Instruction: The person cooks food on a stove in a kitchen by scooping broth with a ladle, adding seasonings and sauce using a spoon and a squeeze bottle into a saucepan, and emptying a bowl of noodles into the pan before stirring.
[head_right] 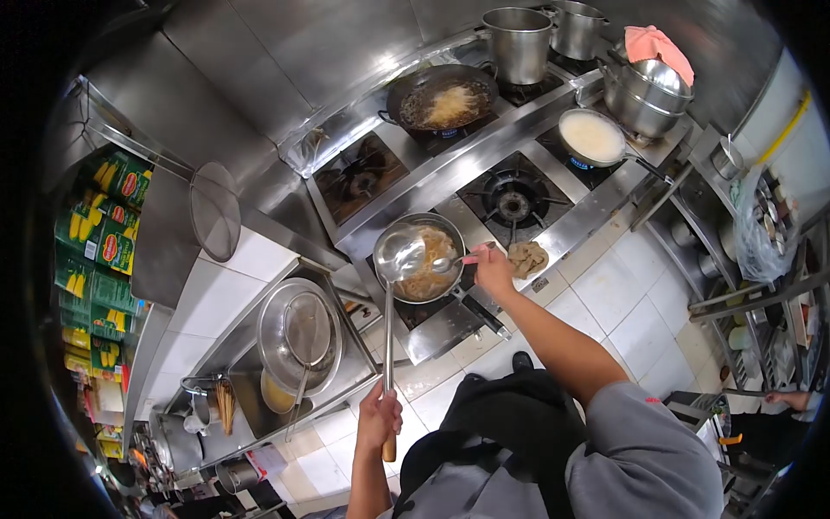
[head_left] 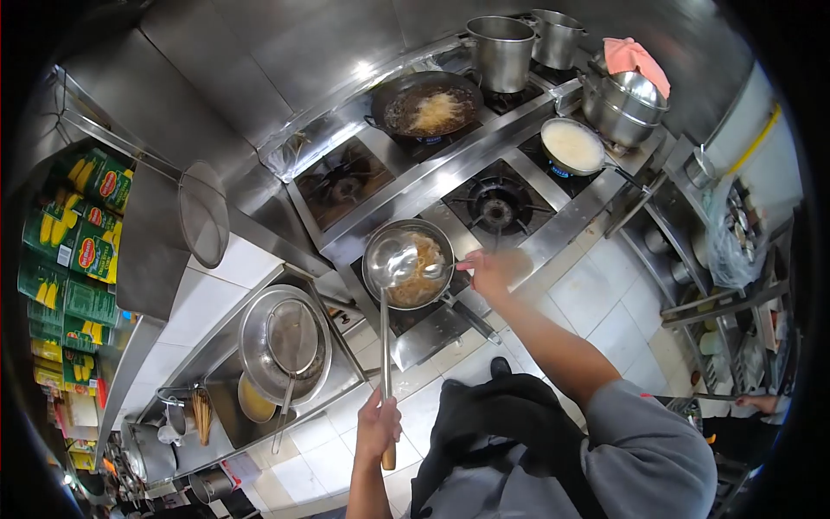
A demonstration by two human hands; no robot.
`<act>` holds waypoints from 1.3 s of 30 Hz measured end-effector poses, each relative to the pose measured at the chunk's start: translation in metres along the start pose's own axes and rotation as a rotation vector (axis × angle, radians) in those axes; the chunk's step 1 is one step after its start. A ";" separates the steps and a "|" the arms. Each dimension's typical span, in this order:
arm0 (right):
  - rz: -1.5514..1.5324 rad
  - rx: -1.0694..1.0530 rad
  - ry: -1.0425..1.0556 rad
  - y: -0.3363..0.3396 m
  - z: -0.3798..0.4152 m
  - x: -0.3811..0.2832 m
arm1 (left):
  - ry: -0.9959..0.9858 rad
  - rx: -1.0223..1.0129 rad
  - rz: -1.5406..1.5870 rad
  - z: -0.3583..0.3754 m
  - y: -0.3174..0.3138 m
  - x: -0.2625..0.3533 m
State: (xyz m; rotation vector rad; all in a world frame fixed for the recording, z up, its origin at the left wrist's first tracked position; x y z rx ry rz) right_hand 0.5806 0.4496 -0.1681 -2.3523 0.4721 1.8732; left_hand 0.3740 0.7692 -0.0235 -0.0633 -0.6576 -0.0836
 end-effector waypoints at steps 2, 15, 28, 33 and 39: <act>-0.236 0.043 -0.241 -0.008 -0.002 -0.024 | -0.005 0.033 0.001 0.012 -0.008 -0.001; -0.386 -0.079 -0.061 0.094 -0.011 -0.229 | -0.217 0.262 -0.163 -0.013 0.013 -0.007; -0.443 -0.391 0.075 0.157 0.027 -0.521 | -0.215 -0.016 0.050 -0.062 -0.018 -0.018; -0.577 -0.448 0.112 0.148 0.032 -0.544 | -0.361 0.141 -0.258 -0.064 -0.012 -0.017; -0.408 -0.714 0.003 0.097 0.011 -0.510 | -0.461 0.641 -0.831 -0.102 0.015 -0.053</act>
Point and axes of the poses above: each hand's wrist, its own z-axis away from the middle knuckle, its own y-axis out of the back of the hand, x = y × z, the point moved 1 cm from there along -z, towards the middle knuckle, and after that the axes turned 15 degrees about y, right-handed, at the moved point
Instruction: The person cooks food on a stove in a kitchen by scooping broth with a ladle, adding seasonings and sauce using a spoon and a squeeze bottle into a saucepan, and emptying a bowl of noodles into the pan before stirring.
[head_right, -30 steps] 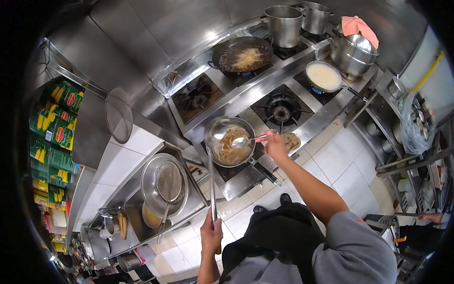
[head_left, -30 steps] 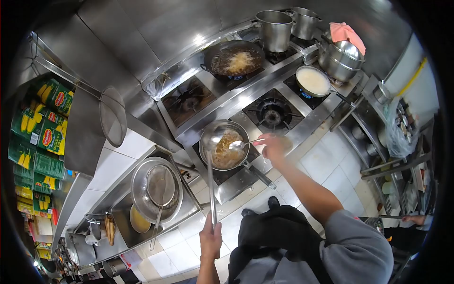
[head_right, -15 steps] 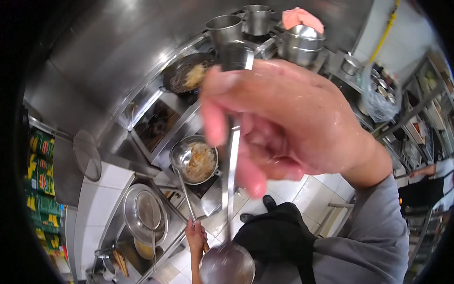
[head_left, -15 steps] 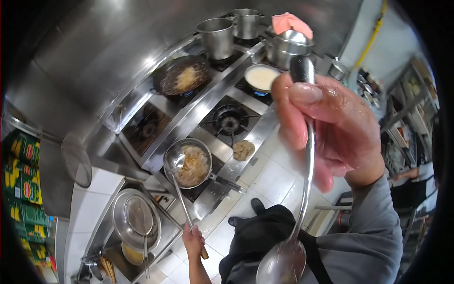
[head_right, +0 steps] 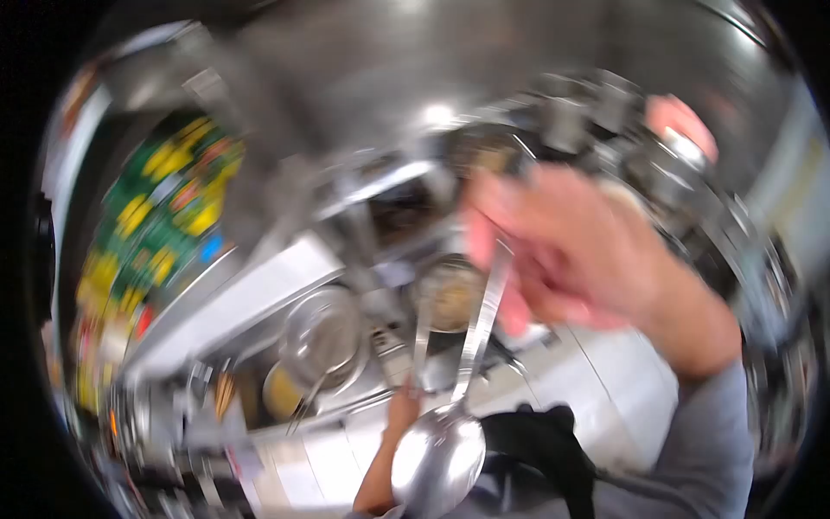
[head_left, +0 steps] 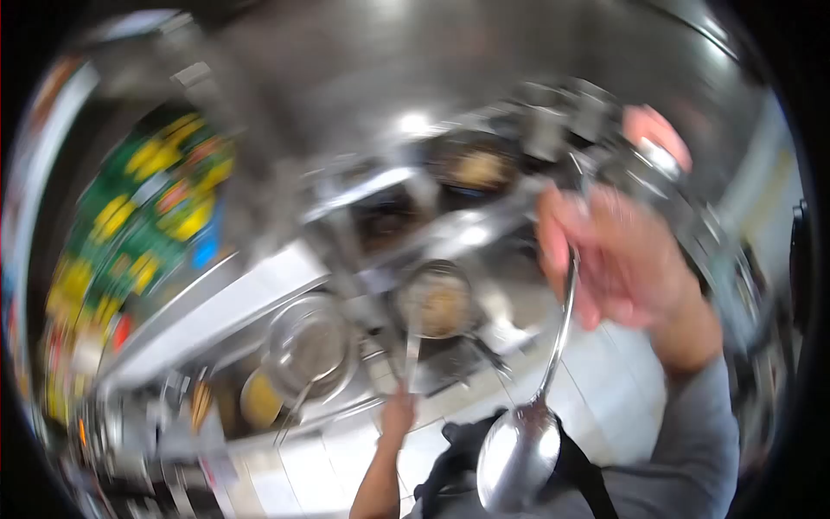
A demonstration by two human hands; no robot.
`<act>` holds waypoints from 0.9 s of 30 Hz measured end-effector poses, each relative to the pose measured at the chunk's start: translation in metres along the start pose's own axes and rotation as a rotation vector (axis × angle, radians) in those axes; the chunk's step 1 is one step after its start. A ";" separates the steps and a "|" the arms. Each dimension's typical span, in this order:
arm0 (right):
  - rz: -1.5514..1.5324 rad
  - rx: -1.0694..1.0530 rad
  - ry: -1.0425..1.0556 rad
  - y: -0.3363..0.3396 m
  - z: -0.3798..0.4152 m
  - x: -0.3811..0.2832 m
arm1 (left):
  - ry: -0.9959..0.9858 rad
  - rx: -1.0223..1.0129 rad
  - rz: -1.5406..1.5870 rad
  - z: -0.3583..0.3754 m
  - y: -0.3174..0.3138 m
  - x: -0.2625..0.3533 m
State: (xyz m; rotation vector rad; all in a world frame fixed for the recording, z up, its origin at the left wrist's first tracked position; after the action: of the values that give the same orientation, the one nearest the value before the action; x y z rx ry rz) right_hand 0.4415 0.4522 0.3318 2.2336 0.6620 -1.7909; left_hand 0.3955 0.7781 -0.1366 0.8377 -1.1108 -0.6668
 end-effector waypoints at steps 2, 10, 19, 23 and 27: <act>-0.199 -0.213 -0.063 -0.033 -0.020 0.048 | 0.042 -0.102 0.285 0.011 -0.020 -0.014; -0.472 -0.296 0.122 -0.281 -0.158 0.106 | -0.062 0.077 0.471 0.062 -0.025 -0.002; -0.480 -0.302 -0.067 -0.386 -0.279 0.110 | 0.046 -0.011 0.530 0.089 0.011 0.001; -0.470 -0.417 0.212 -0.309 -0.163 0.121 | 0.143 0.038 0.405 0.078 0.009 0.006; 0.094 -0.674 0.463 -0.223 -0.045 0.198 | 0.096 0.145 0.284 0.038 -0.012 0.008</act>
State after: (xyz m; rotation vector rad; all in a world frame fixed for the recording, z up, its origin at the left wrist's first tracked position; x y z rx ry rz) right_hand 0.4097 0.7103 0.1781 2.1223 1.0317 -0.8094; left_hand 0.3618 0.7564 -0.1346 0.8062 -1.1732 -0.3095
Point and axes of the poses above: each hand's wrist, its own z-axis away from the middle knuckle, its own y-axis out of the back of the hand, x = y × z, the point moved 1 cm from there along -z, towards the middle knuckle, and after that the axes turned 15 degrees about y, right-handed, at the moved point
